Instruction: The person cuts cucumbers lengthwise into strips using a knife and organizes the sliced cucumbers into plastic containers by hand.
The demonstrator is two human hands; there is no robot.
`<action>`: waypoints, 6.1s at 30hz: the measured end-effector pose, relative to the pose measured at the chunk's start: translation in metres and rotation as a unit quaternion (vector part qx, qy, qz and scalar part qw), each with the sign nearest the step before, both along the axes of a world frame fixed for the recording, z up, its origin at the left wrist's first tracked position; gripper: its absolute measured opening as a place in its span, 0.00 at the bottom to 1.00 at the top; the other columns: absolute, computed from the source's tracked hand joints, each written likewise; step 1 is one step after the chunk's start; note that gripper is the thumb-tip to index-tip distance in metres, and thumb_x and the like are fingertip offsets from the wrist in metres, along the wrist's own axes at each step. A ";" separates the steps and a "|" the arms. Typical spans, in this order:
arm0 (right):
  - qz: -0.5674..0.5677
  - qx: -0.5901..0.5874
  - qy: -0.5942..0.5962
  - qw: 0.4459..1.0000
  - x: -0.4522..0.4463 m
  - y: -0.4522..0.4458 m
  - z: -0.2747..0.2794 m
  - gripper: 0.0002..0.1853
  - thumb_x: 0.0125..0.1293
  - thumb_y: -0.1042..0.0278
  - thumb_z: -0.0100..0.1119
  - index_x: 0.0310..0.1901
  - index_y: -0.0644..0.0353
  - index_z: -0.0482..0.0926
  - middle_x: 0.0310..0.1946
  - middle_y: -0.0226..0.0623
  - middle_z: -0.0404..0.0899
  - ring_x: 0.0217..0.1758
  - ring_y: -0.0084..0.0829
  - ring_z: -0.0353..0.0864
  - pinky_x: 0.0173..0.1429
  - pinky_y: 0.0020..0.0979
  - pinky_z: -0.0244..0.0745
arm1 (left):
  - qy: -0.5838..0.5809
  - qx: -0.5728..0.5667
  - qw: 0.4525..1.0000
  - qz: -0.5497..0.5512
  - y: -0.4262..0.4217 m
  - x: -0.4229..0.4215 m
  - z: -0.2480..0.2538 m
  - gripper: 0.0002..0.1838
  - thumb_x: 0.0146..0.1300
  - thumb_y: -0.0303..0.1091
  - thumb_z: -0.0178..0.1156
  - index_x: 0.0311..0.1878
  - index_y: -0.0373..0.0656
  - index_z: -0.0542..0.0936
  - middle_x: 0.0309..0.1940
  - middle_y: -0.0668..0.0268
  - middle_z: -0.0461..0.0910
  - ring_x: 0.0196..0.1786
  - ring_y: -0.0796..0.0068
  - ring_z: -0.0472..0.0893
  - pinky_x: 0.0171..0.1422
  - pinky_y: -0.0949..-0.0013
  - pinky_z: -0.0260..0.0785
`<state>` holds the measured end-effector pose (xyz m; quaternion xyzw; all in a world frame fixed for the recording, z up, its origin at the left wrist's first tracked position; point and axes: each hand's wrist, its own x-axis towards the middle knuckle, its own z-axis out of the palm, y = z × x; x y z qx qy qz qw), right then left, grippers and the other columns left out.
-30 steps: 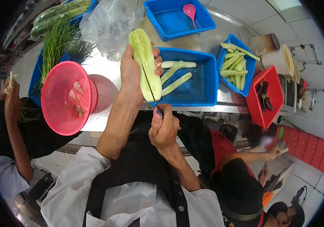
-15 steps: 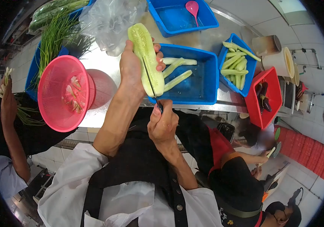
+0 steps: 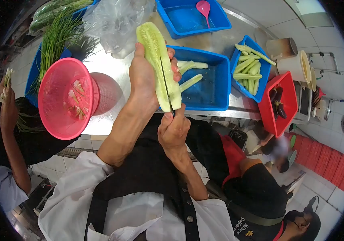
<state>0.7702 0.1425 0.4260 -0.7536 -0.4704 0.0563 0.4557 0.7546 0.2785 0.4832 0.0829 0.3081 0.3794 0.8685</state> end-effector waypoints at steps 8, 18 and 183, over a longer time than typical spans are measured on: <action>0.024 -0.019 -0.019 0.999 0.011 0.002 -0.010 0.13 0.64 0.79 0.46 0.48 0.76 0.69 0.25 0.53 0.75 0.26 0.54 0.78 0.29 0.43 0.73 | 0.039 0.008 0.999 -0.030 -0.012 0.002 0.003 0.32 0.73 0.57 0.23 0.35 0.41 0.69 0.25 0.63 0.70 0.20 0.70 0.71 0.25 0.65 0.69; 0.035 -0.017 -0.065 0.997 0.016 -0.014 -0.030 0.27 0.42 0.86 0.54 0.50 0.73 0.73 0.40 0.55 0.76 0.37 0.58 0.77 0.40 0.48 0.74 | -0.081 0.083 0.992 -0.056 -0.002 -0.003 -0.016 0.32 0.69 0.61 0.29 0.40 0.40 0.71 0.30 0.59 0.75 0.27 0.67 0.75 0.35 0.59 0.72; -0.186 0.232 0.553 0.778 0.205 -0.051 -0.009 0.08 0.67 0.66 0.59 0.39 0.57 0.70 0.23 0.23 0.65 0.17 0.14 0.58 0.19 0.18 0.52 | 0.133 0.314 0.868 -0.360 -0.011 0.088 -0.101 0.15 0.72 0.40 0.50 0.48 0.38 0.75 0.37 0.61 0.80 0.39 0.73 0.80 0.45 0.72 0.71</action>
